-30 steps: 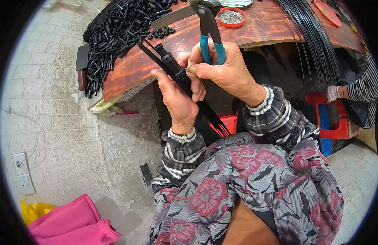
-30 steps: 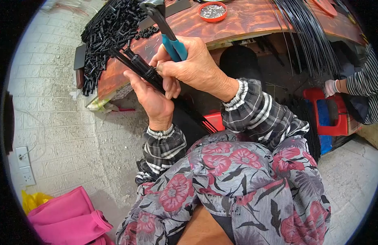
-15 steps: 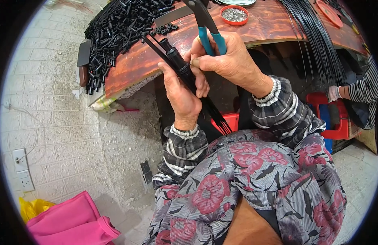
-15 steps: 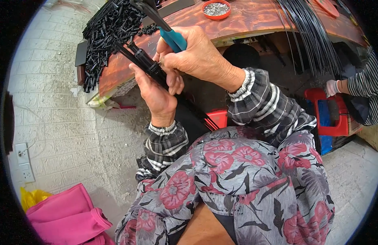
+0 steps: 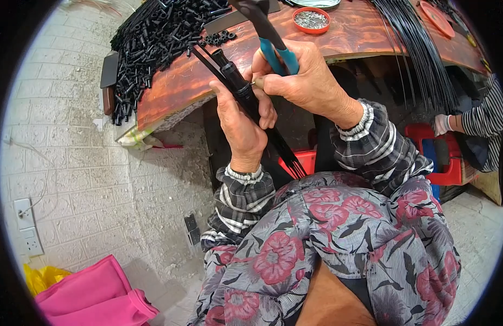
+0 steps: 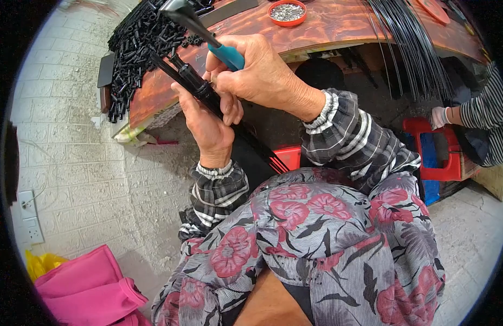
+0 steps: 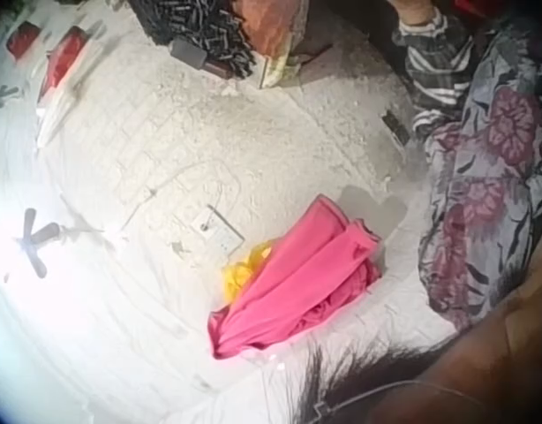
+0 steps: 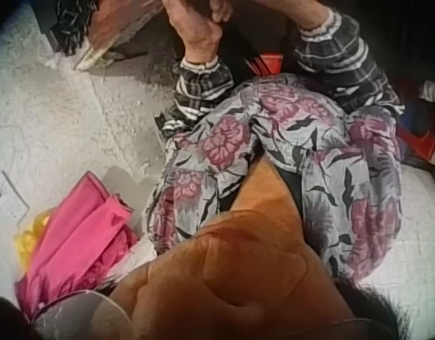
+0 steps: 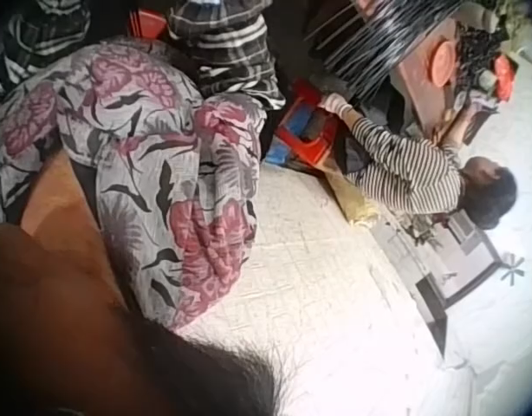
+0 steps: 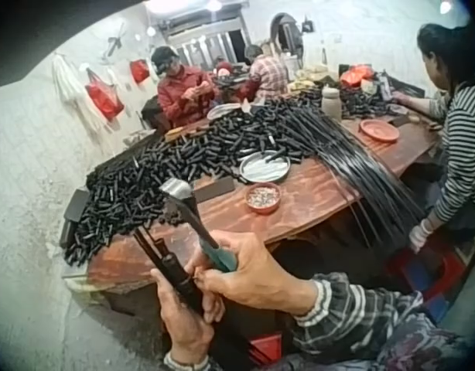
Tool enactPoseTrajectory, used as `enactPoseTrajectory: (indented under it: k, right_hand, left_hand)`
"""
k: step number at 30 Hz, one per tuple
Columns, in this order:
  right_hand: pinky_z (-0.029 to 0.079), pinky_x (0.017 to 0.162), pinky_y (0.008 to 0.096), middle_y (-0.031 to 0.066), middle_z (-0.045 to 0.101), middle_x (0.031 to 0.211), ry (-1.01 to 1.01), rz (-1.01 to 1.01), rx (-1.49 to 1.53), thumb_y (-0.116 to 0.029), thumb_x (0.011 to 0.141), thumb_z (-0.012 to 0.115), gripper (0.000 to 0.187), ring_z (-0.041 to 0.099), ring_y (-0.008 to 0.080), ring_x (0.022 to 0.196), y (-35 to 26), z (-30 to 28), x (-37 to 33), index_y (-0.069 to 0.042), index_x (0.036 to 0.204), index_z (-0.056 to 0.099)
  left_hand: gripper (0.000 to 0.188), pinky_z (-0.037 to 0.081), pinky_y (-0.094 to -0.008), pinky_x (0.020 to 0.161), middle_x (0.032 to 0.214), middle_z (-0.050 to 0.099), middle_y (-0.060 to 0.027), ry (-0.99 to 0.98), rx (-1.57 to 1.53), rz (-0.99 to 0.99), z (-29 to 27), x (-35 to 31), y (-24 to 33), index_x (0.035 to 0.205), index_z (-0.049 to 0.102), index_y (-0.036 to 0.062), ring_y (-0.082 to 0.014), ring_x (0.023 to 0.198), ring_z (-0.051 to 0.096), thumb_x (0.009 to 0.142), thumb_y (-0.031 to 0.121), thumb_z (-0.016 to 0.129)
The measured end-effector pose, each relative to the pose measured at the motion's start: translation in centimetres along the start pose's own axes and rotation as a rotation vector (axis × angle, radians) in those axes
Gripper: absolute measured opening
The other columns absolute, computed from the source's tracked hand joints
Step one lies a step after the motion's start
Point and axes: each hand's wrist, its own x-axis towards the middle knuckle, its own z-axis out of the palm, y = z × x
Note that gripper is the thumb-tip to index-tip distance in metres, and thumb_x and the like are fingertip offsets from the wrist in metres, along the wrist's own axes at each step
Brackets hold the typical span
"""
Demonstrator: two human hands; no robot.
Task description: Assembling and securing black synthetic hair filaments into bundles using plastic connectors and tools.
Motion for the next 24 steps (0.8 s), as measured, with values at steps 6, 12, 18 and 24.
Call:
enactPoseTrajectory:
  k: [6, 12, 18, 24]
  right_hand:
    - [0.045, 0.054, 0.0235, 0.0034, 0.056, 0.066, 0.121, -0.620, -0.649, 0.003, 0.069, 0.058, 0.015, 0.055, 0.0090, 0.060, -0.6, 0.6, 0.1, 0.000, 0.084, 0.055]
    - [0.048, 0.047, 0.0218, 0.0049, 0.056, 0.064, 0.092, -0.028, 0.043, 0.007, 0.074, 0.050, 0.011, 0.056, 0.0103, 0.052, -0.8, 1.3, -1.0, 0.004, 0.084, 0.053]
    - [0.046, 0.048, 0.0242, 0.0078, 0.056, 0.068, 0.152, -0.288, -0.209, 0.009, 0.070, 0.050, 0.016, 0.056, 0.0147, 0.056, -0.4, 0.9, -1.0, 0.002, 0.084, 0.053]
    - [0.045, 0.054, 0.0266, 0.0064, 0.058, 0.072, -0.127, 0.167, 0.134, 0.004, 0.073, 0.055, 0.007, 0.054, 0.0121, 0.060, -1.5, -1.0, -0.9, 0.000, 0.079, 0.053]
  left_hand:
    - [0.059, 0.028, -0.0216, 0.033, 0.050, 0.044, -0.0018, 0.123, -0.064, 0.047, 0.9, -0.3, 0.2, 0.092, 0.051, 0.0019, -0.0093, 0.036, 0.035, 0.087, 0.055, 0.026]
    - [0.060, 0.027, -0.0199, 0.033, 0.053, 0.045, -0.0017, 0.078, -0.059, 0.019, 1.2, 0.0, 0.5, 0.089, 0.050, 0.0026, -0.0082, 0.037, 0.035, 0.087, 0.056, 0.025]
    - [0.060, 0.027, -0.0204, 0.033, 0.051, 0.042, -0.0006, 0.043, 0.020, 0.063, 1.7, -0.2, 0.4, 0.084, 0.052, 0.0039, -0.0083, 0.036, 0.034, 0.086, 0.057, 0.024]
    - [0.073, 0.025, -0.0212, 0.033, 0.045, 0.037, 0.0007, -0.025, -0.119, -0.114, 1.1, -0.4, -0.6, 0.100, 0.049, 0.0012, -0.0083, 0.033, 0.029, 0.082, 0.065, 0.018]
